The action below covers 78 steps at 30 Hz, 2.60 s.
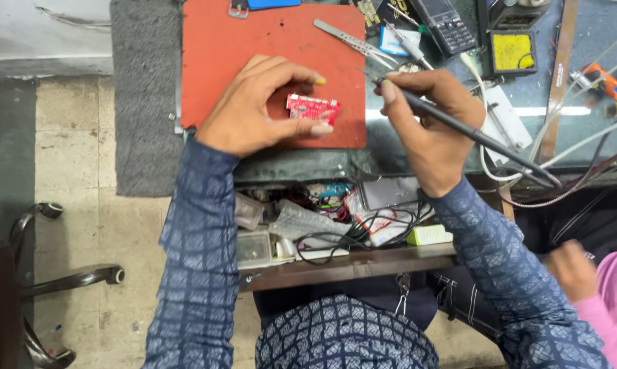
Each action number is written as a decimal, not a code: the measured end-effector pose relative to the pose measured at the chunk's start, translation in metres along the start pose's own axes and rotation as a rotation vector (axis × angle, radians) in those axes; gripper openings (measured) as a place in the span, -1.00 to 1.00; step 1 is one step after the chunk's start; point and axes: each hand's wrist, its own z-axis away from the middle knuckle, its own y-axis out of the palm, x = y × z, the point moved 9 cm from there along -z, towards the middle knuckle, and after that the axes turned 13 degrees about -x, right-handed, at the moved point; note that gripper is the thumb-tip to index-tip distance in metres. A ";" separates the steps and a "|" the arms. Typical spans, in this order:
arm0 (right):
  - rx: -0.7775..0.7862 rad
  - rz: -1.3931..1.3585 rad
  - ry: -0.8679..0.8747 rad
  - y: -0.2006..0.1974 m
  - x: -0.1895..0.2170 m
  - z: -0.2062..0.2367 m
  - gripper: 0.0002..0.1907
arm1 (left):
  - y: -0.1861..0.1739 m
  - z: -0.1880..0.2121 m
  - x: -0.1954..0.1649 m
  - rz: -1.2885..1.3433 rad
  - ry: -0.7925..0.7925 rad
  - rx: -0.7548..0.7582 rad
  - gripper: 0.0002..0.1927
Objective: The person uses a soldering iron to apply solder to multiple points on a small red circuit board. They hold the board with one hand and the soldering iron with the other, working on different sections of the board throughout the clip.
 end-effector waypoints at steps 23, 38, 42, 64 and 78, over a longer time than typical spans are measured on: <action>0.212 0.184 0.011 0.015 -0.022 -0.001 -0.91 | 0.012 -0.014 0.021 -0.014 -0.105 0.064 -0.62; 0.226 0.255 -0.106 0.027 -0.007 -0.004 -0.80 | 0.015 -0.015 0.019 -0.053 -0.130 0.056 -0.50; 0.224 0.267 -0.081 0.027 -0.008 -0.006 -0.81 | 0.016 -0.016 0.020 -0.069 -0.132 0.087 -0.47; 0.223 0.272 -0.055 0.028 -0.005 0.001 -0.80 | 0.017 -0.015 0.015 -0.082 -0.126 0.134 -0.44; 0.288 0.320 -0.123 0.036 -0.002 0.001 -0.77 | 0.018 -0.011 0.018 -0.073 -0.135 0.113 -0.54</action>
